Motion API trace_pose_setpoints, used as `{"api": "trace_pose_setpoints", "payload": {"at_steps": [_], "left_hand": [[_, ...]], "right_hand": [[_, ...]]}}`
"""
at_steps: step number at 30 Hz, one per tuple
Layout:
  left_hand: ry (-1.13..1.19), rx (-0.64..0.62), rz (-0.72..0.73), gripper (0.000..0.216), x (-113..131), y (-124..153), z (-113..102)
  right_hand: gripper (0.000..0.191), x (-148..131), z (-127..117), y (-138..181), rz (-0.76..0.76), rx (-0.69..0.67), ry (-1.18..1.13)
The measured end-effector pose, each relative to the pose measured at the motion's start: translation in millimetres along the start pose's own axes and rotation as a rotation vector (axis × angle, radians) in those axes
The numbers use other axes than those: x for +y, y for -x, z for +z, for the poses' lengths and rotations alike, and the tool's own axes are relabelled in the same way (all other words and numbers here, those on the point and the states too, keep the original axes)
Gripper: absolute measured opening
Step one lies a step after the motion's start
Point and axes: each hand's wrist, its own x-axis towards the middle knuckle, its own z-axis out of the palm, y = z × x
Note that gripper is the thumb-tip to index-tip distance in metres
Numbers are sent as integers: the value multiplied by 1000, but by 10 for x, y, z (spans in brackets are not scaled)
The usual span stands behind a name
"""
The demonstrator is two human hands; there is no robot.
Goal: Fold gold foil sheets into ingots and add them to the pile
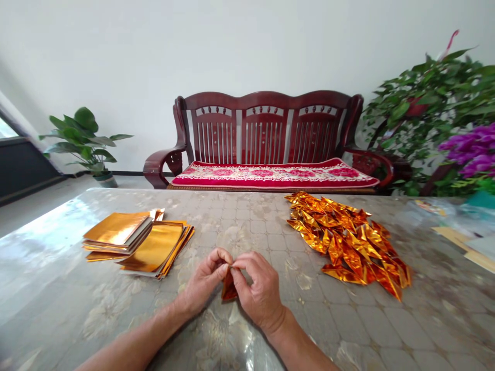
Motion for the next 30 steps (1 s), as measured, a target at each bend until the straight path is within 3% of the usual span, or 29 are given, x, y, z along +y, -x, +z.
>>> {"api": "trace_pose_setpoints", "payload": {"at_steps": [3, 9, 16, 26, 30], "left_hand": [[-19, 56, -43, 45, -6, 56, 36], [18, 43, -61, 49, -41, 101, 48], [-29, 210, -104, 38, -92, 54, 80], [-40, 200, -84, 34, -138, 42, 37], [-259, 149, 29, 21, -154, 114, 34]], "right_hand": [[10, -12, -14, -1, 5, 16, 67], [10, 20, -43, 2, 38, 5, 133], [13, 50, -32, 26, 121, -61, 15], [22, 79, 4, 46, 347, -88, -103], [22, 99, 28, 53, 385, -42, -98]]}}
